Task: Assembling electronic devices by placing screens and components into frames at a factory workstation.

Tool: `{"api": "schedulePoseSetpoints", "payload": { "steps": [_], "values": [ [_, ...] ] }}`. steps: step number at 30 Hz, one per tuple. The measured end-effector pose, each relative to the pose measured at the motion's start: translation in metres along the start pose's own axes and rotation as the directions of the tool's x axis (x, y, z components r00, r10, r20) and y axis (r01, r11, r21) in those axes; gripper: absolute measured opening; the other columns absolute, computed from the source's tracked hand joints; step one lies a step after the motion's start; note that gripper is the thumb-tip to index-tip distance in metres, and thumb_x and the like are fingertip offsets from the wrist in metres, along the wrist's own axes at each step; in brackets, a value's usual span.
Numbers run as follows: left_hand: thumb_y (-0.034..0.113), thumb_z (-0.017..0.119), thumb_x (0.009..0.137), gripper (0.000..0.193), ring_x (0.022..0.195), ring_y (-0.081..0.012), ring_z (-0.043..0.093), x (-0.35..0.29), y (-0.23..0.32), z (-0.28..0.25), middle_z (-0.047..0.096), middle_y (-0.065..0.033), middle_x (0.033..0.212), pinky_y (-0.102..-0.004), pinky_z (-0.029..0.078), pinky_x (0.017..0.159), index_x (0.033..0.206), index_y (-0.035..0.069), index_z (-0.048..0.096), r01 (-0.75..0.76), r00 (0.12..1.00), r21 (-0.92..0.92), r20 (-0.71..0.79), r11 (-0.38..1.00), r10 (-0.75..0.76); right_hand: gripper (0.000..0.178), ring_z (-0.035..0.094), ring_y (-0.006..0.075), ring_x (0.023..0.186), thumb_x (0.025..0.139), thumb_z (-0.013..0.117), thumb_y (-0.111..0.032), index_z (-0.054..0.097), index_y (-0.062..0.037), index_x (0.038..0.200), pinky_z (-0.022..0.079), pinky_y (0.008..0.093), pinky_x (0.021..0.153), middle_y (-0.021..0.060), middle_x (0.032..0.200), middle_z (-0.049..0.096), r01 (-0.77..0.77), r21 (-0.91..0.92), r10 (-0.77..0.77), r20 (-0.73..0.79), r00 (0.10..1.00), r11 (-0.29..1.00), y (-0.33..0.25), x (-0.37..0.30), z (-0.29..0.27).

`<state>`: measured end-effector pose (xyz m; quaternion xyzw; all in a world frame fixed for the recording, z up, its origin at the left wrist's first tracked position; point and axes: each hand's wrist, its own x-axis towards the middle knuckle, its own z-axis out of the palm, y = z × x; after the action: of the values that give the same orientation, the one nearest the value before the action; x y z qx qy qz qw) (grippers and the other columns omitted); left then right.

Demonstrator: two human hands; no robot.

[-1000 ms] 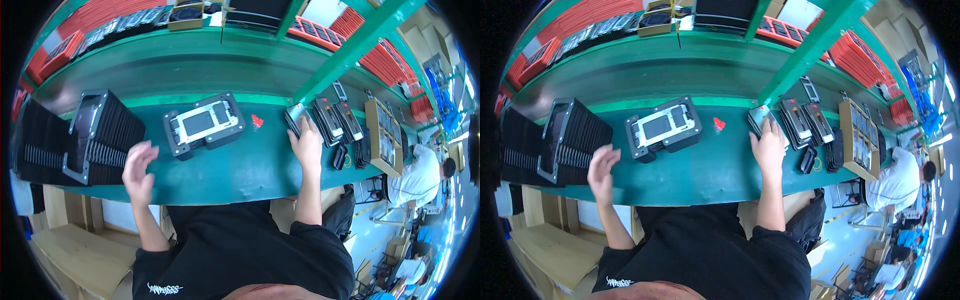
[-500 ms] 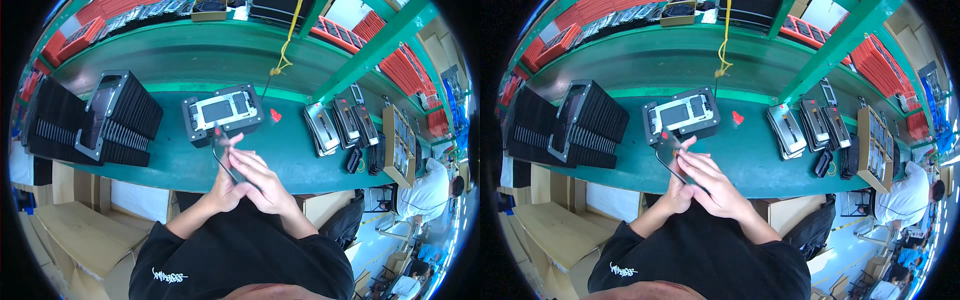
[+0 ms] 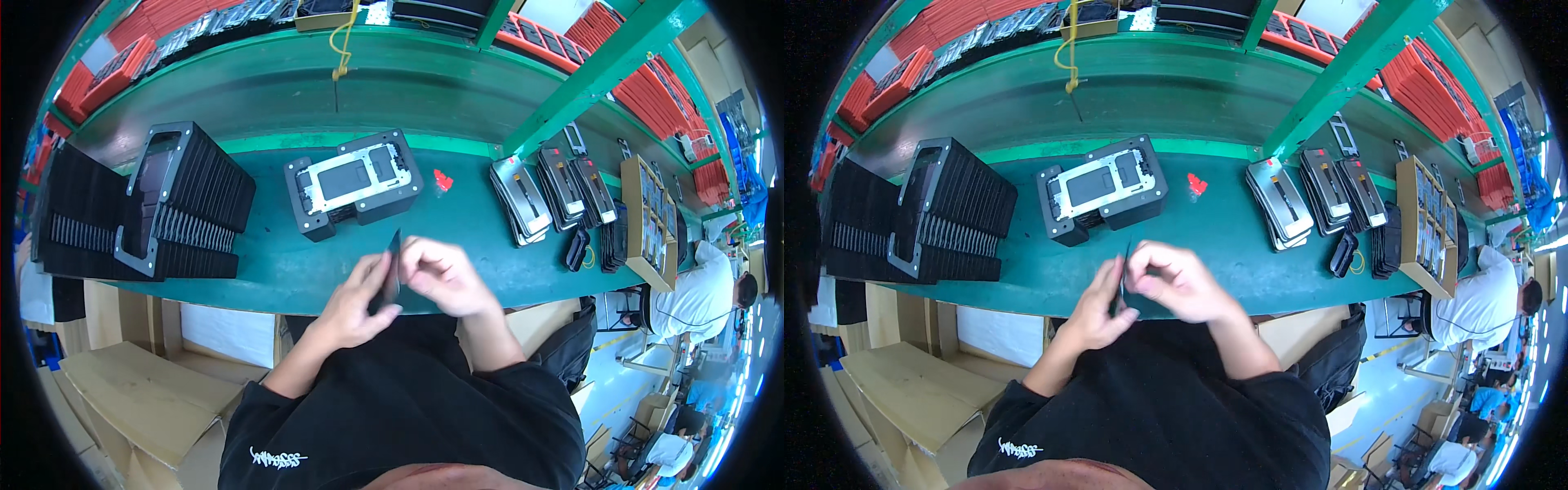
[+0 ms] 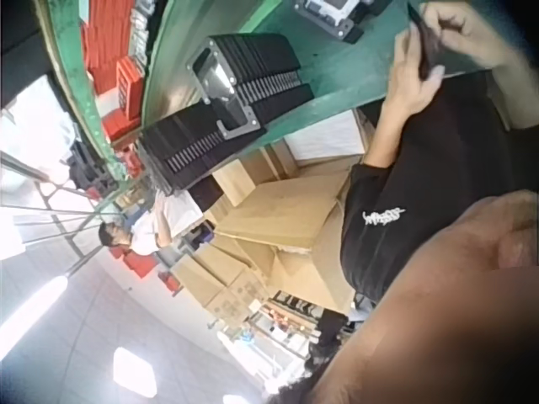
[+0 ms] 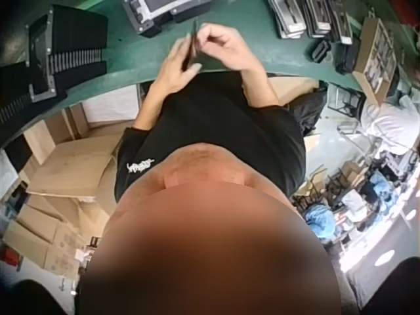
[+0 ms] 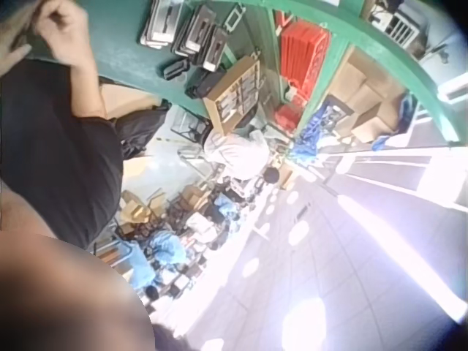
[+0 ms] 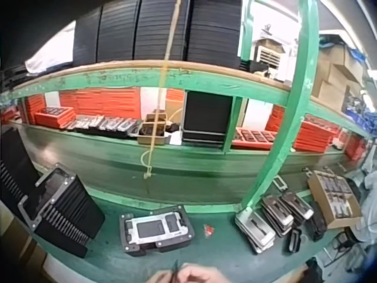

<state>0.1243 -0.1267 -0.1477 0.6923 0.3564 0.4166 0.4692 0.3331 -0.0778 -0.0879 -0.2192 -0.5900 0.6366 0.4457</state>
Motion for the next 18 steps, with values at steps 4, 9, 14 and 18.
{"api": "schedulePoseSetpoints", "payload": {
  "steps": [4,9,14,18],
  "values": [
    [0.042,0.062,0.098,0.085,0.107,-0.031,0.066,0.01,0.018,-0.009,0.046,-0.0233,0.146,-0.0414,0.061,0.072,0.161,0.008,0.016,0.121,0.99,-0.542,0.003,0.832,-0.142,0.018,0.059,0.0112,0.08,0.096,0.071,-0.016,0.062,-0.0022,0.089,0.049,0.0289,0.071,0.0043,0.086,0.064,-0.206,-0.476,0.061,-0.302,0.951,0.855,0.007,0.037,-0.069],
    [0.063,0.041,0.102,0.083,0.111,-0.0319,0.067,0.018,0.029,-0.017,0.051,-0.024,0.143,-0.04,0.063,0.069,0.155,0.001,0.028,0.03,0.985,-0.728,-0.094,0.685,-0.143,0.015,0.063,0.0107,0.077,0.095,0.071,-0.015,0.067,-0.0009,0.093,0.05,0.0283,0.068,0.0039,0.081,0.065,-0.239,-0.959,-0.221,-0.269,0.938,0.154,0.049,0.033,-0.107],
    [0.067,0.034,0.103,0.084,0.11,-0.0344,0.068,0.015,0.016,-0.026,0.055,-0.0241,0.141,-0.041,0.063,0.07,0.153,0.0,0.033,0.128,0.985,-0.842,0.046,0.525,-0.166,0.027,0.066,0.0122,0.067,0.097,0.069,-0.013,0.064,0.0001,0.119,0.051,0.0258,0.062,0.0052,0.083,0.068,0.055,0.014,-0.052,-0.177,0.983,0.998,-0.009,0.035,-0.012],
    [0.063,0.029,0.105,0.08,0.103,-0.0339,0.07,0.023,0.018,-0.039,0.061,-0.0235,0.133,-0.0404,0.063,0.068,0.151,-0.002,0.037,0.141,0.986,-0.823,0.069,0.55,-0.149,0.045,0.065,0.0094,0.062,0.1,0.063,-0.013,0.053,-0.004,0.143,0.052,0.0228,0.055,0.0037,0.085,0.068,-0.361,-0.011,0.337,0.388,0.858,0.932,-0.032,0.054,-0.005]
  ]
}}
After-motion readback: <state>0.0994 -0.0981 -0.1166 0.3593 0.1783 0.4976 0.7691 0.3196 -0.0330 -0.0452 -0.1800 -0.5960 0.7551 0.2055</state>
